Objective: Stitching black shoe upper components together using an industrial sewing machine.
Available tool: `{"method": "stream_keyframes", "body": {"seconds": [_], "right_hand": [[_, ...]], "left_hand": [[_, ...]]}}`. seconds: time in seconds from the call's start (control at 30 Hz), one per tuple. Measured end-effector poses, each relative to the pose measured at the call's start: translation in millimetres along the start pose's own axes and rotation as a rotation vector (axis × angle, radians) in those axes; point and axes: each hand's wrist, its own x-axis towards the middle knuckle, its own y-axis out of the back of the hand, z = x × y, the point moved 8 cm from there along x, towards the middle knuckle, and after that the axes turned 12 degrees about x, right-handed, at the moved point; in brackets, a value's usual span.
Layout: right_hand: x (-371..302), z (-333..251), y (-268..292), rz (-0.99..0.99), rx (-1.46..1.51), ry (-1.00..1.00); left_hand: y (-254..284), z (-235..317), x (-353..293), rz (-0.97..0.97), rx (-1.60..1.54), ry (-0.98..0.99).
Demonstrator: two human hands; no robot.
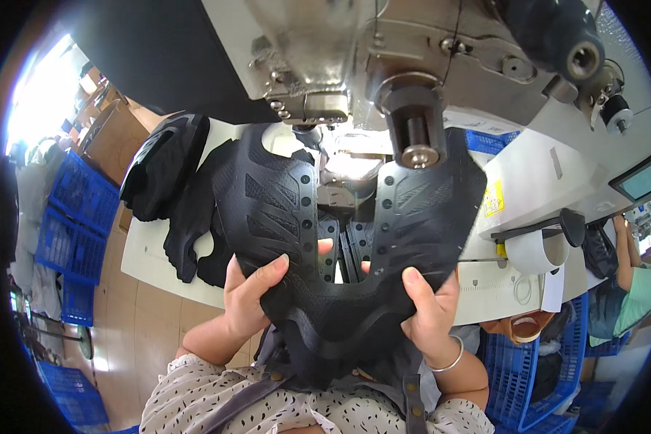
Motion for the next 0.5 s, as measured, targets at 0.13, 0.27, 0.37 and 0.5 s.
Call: {"method": "stream_keyframes", "body": {"seconds": [0.13,0.27,0.37,0.5], "right_hand": [[18,16,8,0.173,0.217,-0.192],[34,3,4,0.099,0.213,-0.111],[35,-2,6,0.062,0.158,-0.059],[33,-4,9,0.008,0.080,-0.011]], "left_hand": [[2,1,27,-0.027,-0.135,0.092],[-2,15,44,-0.081,-0.085,0.043],[-2,18,44,-0.081,-0.039,0.029],[-4,14,41,-0.074,-0.088,0.024]]}}
